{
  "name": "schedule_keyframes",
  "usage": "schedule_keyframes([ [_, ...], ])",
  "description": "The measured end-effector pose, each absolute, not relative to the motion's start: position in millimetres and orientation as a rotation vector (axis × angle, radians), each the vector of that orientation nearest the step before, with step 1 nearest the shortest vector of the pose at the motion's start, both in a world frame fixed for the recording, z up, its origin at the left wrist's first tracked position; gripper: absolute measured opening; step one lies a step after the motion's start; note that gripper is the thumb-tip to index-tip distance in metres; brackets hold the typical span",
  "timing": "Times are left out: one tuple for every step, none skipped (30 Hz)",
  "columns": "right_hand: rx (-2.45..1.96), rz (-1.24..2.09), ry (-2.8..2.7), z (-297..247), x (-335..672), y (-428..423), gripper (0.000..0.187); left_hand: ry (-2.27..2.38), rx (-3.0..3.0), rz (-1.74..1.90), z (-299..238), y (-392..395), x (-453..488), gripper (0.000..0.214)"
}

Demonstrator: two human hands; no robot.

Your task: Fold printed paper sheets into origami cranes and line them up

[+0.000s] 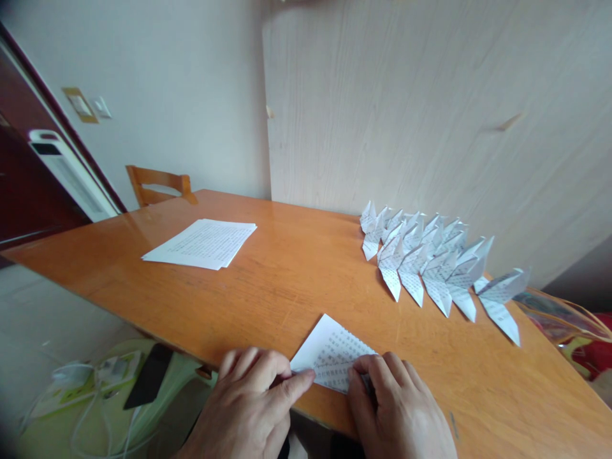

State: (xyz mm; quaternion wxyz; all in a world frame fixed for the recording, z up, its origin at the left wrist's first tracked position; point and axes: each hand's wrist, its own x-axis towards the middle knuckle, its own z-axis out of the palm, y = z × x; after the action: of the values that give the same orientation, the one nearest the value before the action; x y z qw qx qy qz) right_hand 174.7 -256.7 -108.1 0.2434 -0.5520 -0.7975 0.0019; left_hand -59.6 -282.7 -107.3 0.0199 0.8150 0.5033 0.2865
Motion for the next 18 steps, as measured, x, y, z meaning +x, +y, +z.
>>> schedule_keyframes([
  [-1.513, 0.004, -2.173, -108, 175, -257, 0.021, 1.561, 2.52, 0.88, -107, -282, -59, 0.032],
  [-1.519, 0.005, -2.167, -108, 174, -257, 0.021, 1.56, 2.515, 0.876, -106, -282, -59, 0.032],
  [-1.527, 0.007, -2.164, -108, 174, -257, 0.021, 1.558, 2.515, 0.877, -105, -282, -59, 0.032],
  [-1.537, 0.007, -2.16, -108, 173, -258, 0.021, 1.556, 2.52, 0.88, -104, -282, -58, 0.031],
  [-1.55, 0.011, -2.158, -108, 173, -258, 0.021, 1.558, 2.528, 0.889, -104, -282, -58, 0.031],
  [-1.564, 0.013, -2.154, -108, 172, -259, 0.021, 1.559, 2.543, 0.903, -104, -282, -57, 0.03],
  [-1.577, 0.017, -2.15, -107, 171, -259, 0.02, 1.559, 2.564, 0.92, -104, -281, -56, 0.029],
  [-1.591, 0.022, -2.145, -107, 171, -259, 0.02, 1.555, 2.59, 0.934, -104, -281, -54, 0.029],
  [-1.603, 0.028, -2.14, -107, 170, -260, 0.019, 1.549, 2.616, 0.952, -105, -281, -53, 0.028],
  [-1.612, 0.034, -2.135, -107, 170, -260, 0.019, 1.541, 2.64, 0.968, -106, -282, -51, 0.028],
  [-1.62, 0.043, -2.132, -107, 169, -260, 0.018, 1.531, 2.662, 0.984, -107, -282, -49, 0.028],
  [-1.625, 0.05, -2.128, -106, 169, -260, 0.018, 1.52, 2.679, 0.999, -108, -282, -46, 0.028],
  [-1.628, 0.058, -2.124, -106, 168, -260, 0.018, 1.505, 2.698, 1.022, -108, -282, -43, 0.029],
  [-1.63, 0.067, -2.12, -106, 168, -260, 0.018, 1.481, 2.721, 1.053, -109, -282, -40, 0.03],
  [-1.632, 0.078, -2.118, -106, 167, -260, 0.018, 1.447, 2.751, 1.093, -110, -282, -37, 0.031],
  [-1.638, 0.091, -2.115, -105, 167, -261, 0.019, 1.397, 2.791, 1.134, -110, -281, -33, 0.032],
  [-1.646, 0.106, -2.112, -104, 166, -261, 0.019, 1.342, 2.833, 1.172, -112, -281, -30, 0.033],
  [-1.653, 0.12, -2.109, -104, 166, -261, 0.019, 1.291, 2.873, 1.201, -113, -280, -27, 0.034],
])
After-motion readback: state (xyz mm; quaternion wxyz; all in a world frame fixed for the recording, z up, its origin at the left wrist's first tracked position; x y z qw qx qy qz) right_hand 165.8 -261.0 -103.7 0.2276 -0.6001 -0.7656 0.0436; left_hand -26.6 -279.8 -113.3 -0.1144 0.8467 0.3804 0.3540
